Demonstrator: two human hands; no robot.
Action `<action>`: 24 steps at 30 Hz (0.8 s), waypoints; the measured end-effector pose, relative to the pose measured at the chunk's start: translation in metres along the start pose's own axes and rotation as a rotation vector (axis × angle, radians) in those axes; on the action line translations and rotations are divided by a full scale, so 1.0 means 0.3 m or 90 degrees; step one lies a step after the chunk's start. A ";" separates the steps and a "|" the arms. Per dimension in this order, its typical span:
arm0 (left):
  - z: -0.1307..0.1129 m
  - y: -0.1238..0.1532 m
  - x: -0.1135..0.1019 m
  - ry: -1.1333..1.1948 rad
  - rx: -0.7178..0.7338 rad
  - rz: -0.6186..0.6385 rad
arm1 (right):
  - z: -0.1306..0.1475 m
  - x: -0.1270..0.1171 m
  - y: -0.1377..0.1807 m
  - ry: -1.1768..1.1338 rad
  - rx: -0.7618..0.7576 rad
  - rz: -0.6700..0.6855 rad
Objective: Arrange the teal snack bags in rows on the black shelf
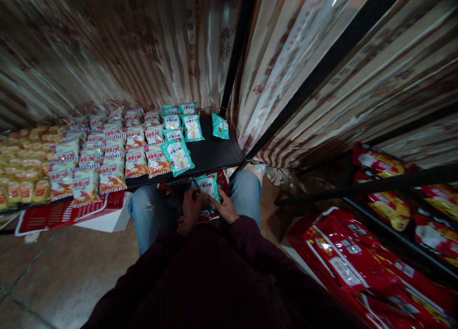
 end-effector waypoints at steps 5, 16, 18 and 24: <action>-0.048 0.019 0.015 0.036 0.027 0.035 | 0.034 -0.013 0.029 0.022 -0.036 -0.021; -0.046 0.048 0.059 0.219 -0.081 0.103 | 0.081 -0.026 0.087 0.082 -0.131 0.007; -0.070 0.053 0.066 0.291 -0.095 0.115 | 0.107 -0.039 0.101 0.091 -0.174 -0.013; -0.128 0.069 0.062 0.388 -0.192 0.112 | 0.166 -0.046 0.136 0.127 -0.274 -0.053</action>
Point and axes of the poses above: each hand's wrist, its own y-axis away from the middle knuckle, its own x-axis out of the palm, z = x × y, the point moved 9 cm from there along -y, towards the middle knuckle, and after that the axes turned 12 degrees about x, right-handed, at the moved point
